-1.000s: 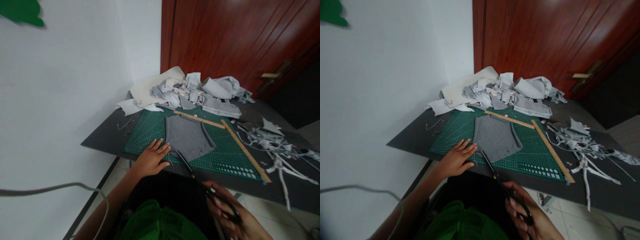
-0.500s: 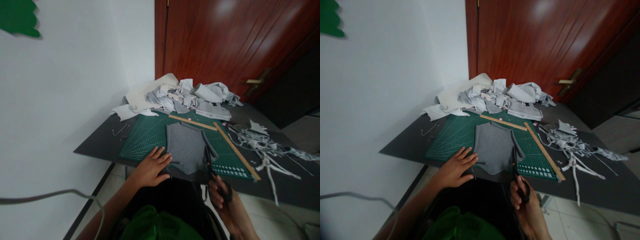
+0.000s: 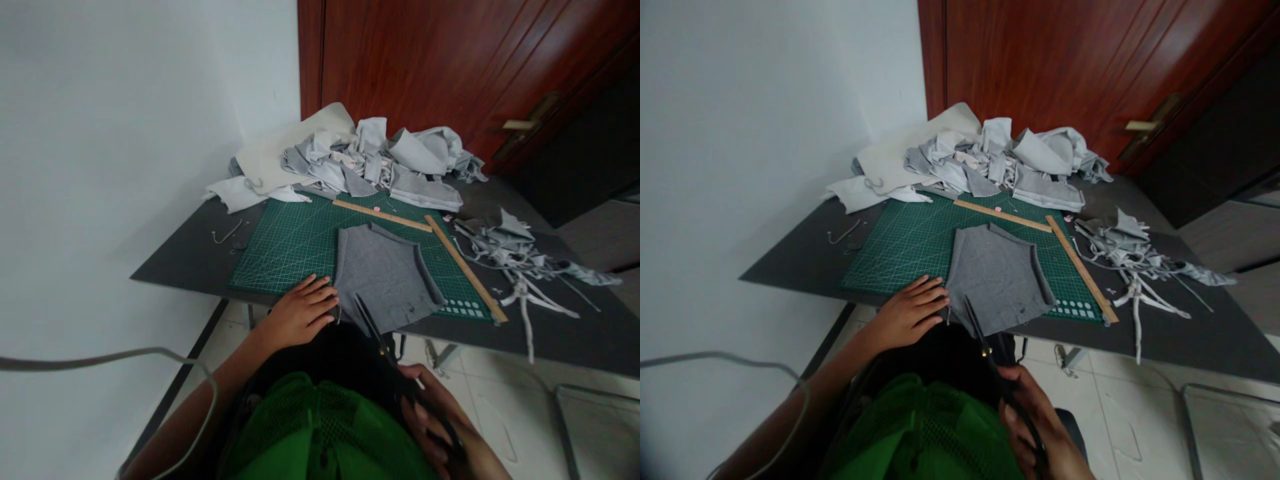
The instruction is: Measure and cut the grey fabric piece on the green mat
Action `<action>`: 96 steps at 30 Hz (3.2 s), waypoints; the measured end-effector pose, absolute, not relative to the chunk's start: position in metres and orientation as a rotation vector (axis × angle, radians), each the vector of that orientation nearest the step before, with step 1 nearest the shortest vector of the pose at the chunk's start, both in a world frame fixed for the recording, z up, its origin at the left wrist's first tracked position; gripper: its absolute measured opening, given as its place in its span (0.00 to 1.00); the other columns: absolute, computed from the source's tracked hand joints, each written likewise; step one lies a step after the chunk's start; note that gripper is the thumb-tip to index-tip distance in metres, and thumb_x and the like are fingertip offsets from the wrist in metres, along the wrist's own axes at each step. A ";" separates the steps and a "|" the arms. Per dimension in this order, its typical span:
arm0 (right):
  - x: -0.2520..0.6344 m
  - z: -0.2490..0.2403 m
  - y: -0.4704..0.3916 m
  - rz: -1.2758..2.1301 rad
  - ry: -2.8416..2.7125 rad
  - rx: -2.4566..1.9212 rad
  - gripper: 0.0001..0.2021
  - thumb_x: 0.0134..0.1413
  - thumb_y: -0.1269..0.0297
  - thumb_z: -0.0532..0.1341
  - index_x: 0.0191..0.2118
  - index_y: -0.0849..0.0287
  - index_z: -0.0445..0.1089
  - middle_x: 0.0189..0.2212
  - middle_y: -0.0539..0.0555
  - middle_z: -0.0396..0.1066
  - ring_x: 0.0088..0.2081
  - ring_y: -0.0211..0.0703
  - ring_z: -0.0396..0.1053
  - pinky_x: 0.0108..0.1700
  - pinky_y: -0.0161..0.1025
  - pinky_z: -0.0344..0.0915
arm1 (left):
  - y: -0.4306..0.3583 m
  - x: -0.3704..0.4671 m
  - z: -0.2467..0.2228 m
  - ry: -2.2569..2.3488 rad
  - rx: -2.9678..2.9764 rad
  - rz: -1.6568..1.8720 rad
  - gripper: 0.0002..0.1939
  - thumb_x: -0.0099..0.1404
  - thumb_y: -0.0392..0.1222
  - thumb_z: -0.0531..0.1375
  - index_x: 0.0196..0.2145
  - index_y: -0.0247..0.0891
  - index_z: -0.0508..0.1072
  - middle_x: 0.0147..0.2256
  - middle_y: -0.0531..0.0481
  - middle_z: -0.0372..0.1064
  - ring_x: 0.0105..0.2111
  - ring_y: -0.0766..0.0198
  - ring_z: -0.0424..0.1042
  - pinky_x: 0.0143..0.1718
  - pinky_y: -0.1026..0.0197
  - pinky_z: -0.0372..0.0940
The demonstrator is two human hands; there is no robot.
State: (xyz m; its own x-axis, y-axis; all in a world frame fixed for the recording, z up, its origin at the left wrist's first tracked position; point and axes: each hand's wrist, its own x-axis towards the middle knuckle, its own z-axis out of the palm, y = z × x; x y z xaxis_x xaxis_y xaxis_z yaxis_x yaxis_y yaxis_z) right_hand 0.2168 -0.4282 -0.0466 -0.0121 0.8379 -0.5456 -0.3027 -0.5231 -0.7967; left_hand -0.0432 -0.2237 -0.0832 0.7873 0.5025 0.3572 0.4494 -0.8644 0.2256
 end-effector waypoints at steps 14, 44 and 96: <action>0.225 -0.046 -0.432 1.898 -0.609 -1.398 0.29 0.51 0.43 0.71 0.54 0.49 0.67 0.22 0.40 0.54 0.18 0.27 0.41 0.17 0.25 0.42 | -0.227 -0.044 -0.089 0.767 2.905 0.681 0.17 0.75 0.47 0.58 0.57 0.42 0.74 0.57 0.49 0.74 0.65 0.53 0.64 0.71 0.44 0.52; 0.209 -0.084 -0.437 1.881 -0.648 -1.238 0.27 0.59 0.44 0.67 0.57 0.50 0.63 0.26 0.41 0.59 0.17 0.26 0.47 0.16 0.26 0.54 | -0.229 -0.047 -0.088 0.677 2.917 0.720 0.21 0.72 0.52 0.60 0.57 0.38 0.75 0.58 0.45 0.73 0.66 0.47 0.63 0.71 0.40 0.51; 0.202 -0.091 -0.434 1.844 -0.806 -1.245 0.26 0.61 0.44 0.64 0.58 0.50 0.61 0.26 0.42 0.63 0.15 0.25 0.48 0.15 0.25 0.53 | -0.228 -0.052 -0.082 0.609 2.918 0.648 0.24 0.69 0.56 0.61 0.57 0.40 0.74 0.60 0.42 0.70 0.67 0.45 0.60 0.71 0.37 0.48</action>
